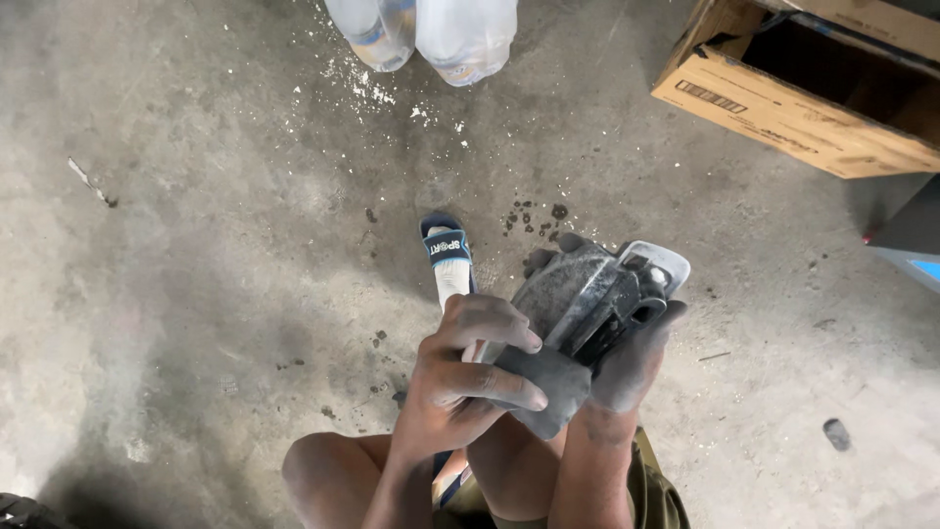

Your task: The person scrubs a metal part attached to a long handle with a small abrasive pad. They repeatedly rub the surface and edges, turning the part to reach different areas while seated on the floor.

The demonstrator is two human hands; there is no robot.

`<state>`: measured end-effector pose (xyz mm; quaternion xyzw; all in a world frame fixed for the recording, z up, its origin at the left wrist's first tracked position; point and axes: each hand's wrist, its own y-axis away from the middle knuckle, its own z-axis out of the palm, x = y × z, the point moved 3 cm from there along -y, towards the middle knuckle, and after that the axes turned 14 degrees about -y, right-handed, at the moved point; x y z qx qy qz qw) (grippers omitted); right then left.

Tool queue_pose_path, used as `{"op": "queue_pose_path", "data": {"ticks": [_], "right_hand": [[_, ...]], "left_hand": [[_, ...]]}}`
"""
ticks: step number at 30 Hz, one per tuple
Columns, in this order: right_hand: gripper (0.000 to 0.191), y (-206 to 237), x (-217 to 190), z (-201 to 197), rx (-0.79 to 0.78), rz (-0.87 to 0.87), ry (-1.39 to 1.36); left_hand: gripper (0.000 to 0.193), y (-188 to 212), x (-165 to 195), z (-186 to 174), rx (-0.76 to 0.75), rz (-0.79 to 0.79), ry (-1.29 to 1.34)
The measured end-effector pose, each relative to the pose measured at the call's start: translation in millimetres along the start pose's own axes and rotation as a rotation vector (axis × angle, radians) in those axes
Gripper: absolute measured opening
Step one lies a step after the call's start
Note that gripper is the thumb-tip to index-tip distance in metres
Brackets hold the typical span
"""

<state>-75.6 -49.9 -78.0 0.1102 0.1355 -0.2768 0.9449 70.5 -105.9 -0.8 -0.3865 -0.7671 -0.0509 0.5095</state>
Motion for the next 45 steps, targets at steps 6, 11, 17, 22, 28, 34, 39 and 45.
{"op": "queue_pose_path", "data": {"ticks": [6, 11, 17, 22, 28, 34, 39, 45], "right_hand": [[0.075, -2, -2, 0, 0.021, -0.035, 0.026], [0.085, -3, -3, -2, -0.016, -0.048, 0.155], [0.081, -3, -2, -7, 0.014, -0.068, 0.138], [0.078, -2, -2, -11, 0.025, -0.087, 0.116], [0.071, -1, -4, -15, 0.029, -0.131, 0.144], [0.061, 2, 0, -19, 0.018, -0.067, 0.025], [0.055, 5, -2, -29, 0.163, -0.169, -0.031], [0.059, 1, 0, -30, -0.054, -0.045, -0.043]], "left_hand": [[0.031, 12, -4, 2, 0.009, -0.030, 0.129], [0.034, 21, -2, 2, -0.019, -0.095, 0.253], [0.024, 21, -10, 7, 0.093, -0.016, 0.210], [0.021, 0, -12, 18, 0.126, -0.429, 0.189], [0.035, -33, 24, 17, -0.030, -0.147, -0.357], [0.034, -51, 26, 28, 0.000, -0.107, -0.291], [0.039, -77, 21, 52, 0.027, -0.081, -0.234], [0.038, -47, 27, 40, 0.083, -0.185, -0.186]]}}
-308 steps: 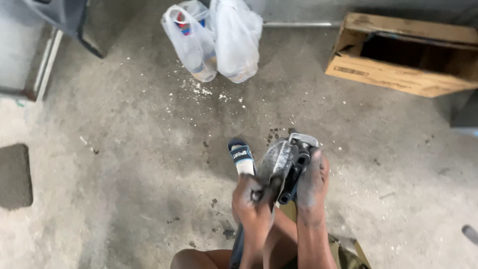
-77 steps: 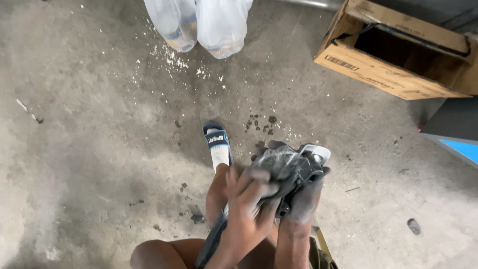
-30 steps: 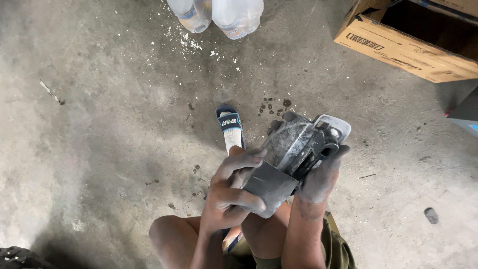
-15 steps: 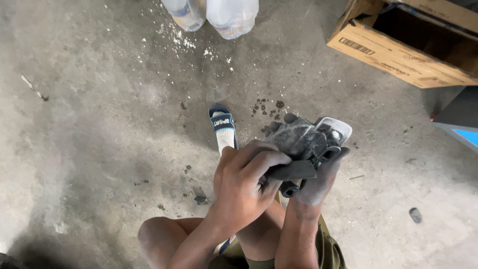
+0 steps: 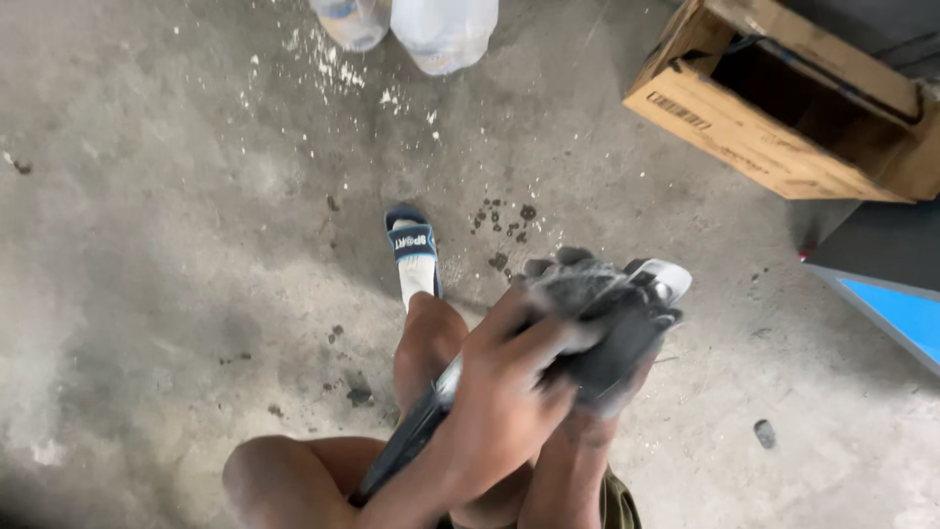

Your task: The person scrubs a metal part attached to a long handle with a small abrasive pad. They repeatedly rub the surface and edges, turning the part to reach different areas while seated on the floor.

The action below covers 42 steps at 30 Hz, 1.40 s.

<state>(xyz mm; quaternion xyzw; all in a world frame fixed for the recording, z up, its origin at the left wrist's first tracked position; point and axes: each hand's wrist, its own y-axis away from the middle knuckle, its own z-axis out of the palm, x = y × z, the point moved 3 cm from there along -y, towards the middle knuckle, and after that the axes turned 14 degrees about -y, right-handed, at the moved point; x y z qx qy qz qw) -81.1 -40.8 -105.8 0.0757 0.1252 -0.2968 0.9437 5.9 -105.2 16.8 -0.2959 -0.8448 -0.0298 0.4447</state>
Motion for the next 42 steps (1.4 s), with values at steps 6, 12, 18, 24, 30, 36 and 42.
{"op": "queue_pose_path", "data": {"ticks": [6, 12, 18, 24, 30, 36, 42], "right_hand": [[0.062, -2, -5, -6, 0.040, -0.040, 0.140], [0.062, 0, -6, -10, 0.136, -0.080, 0.107], [0.065, 0, -1, -5, 0.020, -0.035, 0.129], [0.072, -1, -1, -6, 0.221, -0.048, -0.088], [0.068, -12, -1, 4, 0.016, -0.036, 0.132], [0.061, -16, -1, 7, -0.045, -0.021, 0.081], [0.072, -14, 1, 5, 0.042, -0.024, 0.087]], "left_hand": [[0.026, -7, -8, 6, 0.062, -0.042, -0.051], [0.020, -1, -16, 12, 0.058, -0.077, 0.007], [0.020, 18, -25, 3, 0.143, -0.084, 0.019], [0.021, 14, -23, 22, 0.168, -0.027, -0.026], [0.015, 44, -26, -4, 0.251, -0.166, -0.066], [0.021, 16, -32, 24, 0.203, -0.019, -0.059], [0.021, 59, -33, 1, 0.297, -0.268, 0.115]]}}
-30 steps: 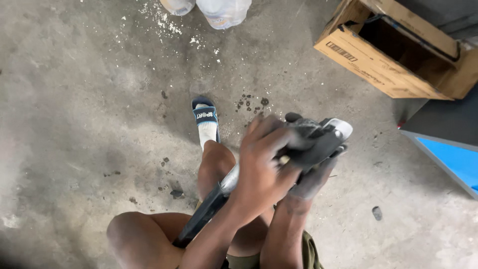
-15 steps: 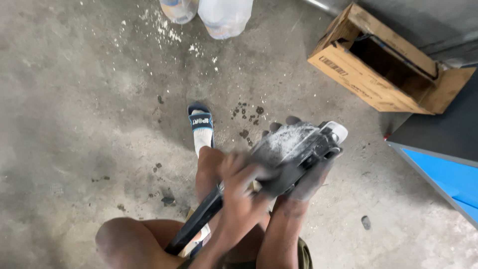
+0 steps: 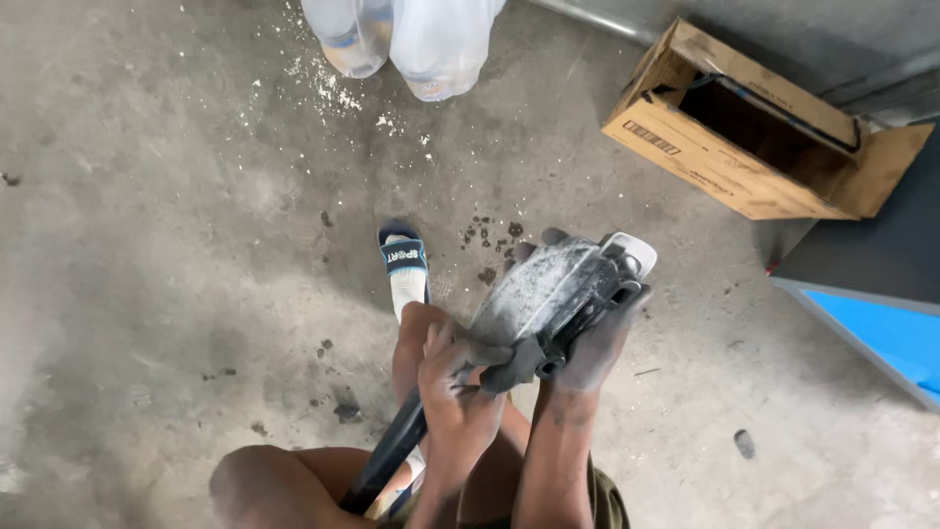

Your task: The person scrubs a metal part attached to a long handle with a small abrasive pad. They repeatedly rub the surface and edges, turning the part to reach different areas while seated on the floor.

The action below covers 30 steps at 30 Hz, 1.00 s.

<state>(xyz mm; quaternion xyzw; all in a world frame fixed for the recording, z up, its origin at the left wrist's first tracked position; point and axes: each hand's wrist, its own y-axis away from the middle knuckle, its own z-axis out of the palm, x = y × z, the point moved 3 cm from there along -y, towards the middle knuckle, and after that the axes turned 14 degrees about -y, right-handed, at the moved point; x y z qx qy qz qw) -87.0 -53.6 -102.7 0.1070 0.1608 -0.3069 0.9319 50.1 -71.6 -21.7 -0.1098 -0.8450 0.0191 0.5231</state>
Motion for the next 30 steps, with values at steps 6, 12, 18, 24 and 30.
{"op": "queue_pose_path", "data": {"ticks": [6, 12, 18, 24, 30], "right_hand": [[0.071, 1, -1, 3, -0.068, 0.004, 0.046], [0.074, 1, 0, 3, -0.016, 0.051, -0.038], [0.074, 0, -3, -1, 0.134, -0.035, 0.111], [0.074, -6, -2, 5, -0.113, 0.034, 0.116], [0.075, -7, -1, -6, 0.149, 0.023, 0.045]], "left_hand": [[0.036, -38, -1, 38, 0.009, 0.312, -0.012], [0.031, -11, 6, 11, -0.014, 0.156, 0.012], [0.043, -29, 6, 21, -0.012, 0.303, 0.001], [0.021, -26, 2, 27, -0.087, 0.183, 0.002], [0.024, -31, 35, 20, -0.016, 0.157, -0.062]]}}
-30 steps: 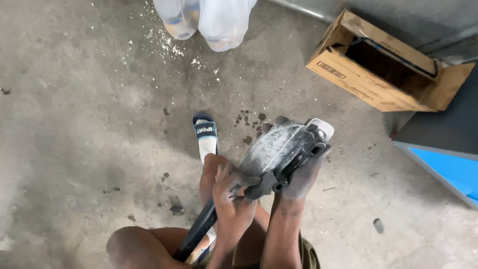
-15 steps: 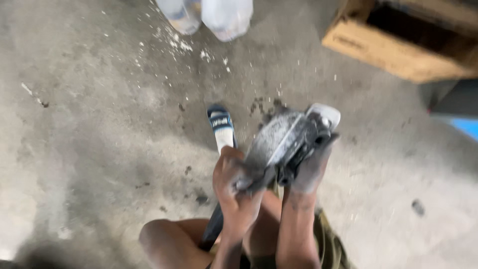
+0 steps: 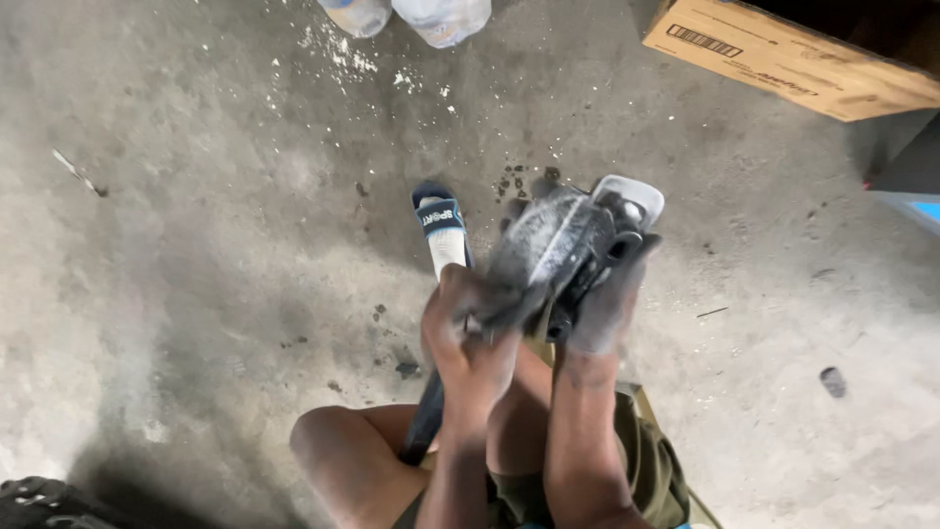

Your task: The person scrubs a metal part attached to a long handle with a small abrasive pad. They repeatedly rub the surface and edges, turning the part to reach different areas while seated on the floor.

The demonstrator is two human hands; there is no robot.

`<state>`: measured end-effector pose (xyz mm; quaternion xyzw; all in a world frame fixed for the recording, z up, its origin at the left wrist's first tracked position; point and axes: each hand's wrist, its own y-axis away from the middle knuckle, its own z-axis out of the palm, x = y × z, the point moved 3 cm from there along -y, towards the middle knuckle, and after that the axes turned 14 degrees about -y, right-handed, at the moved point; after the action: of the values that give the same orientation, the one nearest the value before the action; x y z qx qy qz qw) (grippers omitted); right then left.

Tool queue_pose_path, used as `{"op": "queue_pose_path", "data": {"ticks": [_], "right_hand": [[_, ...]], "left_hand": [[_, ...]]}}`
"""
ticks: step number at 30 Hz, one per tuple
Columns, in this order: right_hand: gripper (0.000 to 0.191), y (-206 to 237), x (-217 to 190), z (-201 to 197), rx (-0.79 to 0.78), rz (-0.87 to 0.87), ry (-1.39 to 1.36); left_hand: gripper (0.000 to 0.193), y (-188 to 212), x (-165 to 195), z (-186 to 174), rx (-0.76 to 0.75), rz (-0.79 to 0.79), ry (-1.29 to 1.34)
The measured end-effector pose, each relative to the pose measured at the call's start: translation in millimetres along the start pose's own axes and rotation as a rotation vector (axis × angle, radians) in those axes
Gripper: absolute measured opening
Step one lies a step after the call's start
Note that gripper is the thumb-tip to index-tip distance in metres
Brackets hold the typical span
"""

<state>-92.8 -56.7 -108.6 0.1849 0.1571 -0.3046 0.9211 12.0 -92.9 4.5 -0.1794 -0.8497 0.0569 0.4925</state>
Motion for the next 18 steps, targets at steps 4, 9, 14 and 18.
{"op": "queue_pose_path", "data": {"ticks": [4, 9, 14, 18], "right_hand": [[0.074, 1, 1, 3, -0.176, -0.041, 0.067], [0.074, 2, 2, -1, -0.029, -0.006, 0.009], [0.081, 6, 1, 1, 0.016, 0.019, 0.015], [0.086, 6, -2, 11, -0.182, 0.007, 0.153]], "left_hand": [[0.017, -19, -5, 17, -0.065, 0.103, 0.013], [0.021, 18, -6, -5, 0.072, 0.013, -0.087], [0.028, 6, -5, 3, 0.110, 0.024, -0.088], [0.024, -9, -2, 16, 0.006, 0.208, -0.177]]}}
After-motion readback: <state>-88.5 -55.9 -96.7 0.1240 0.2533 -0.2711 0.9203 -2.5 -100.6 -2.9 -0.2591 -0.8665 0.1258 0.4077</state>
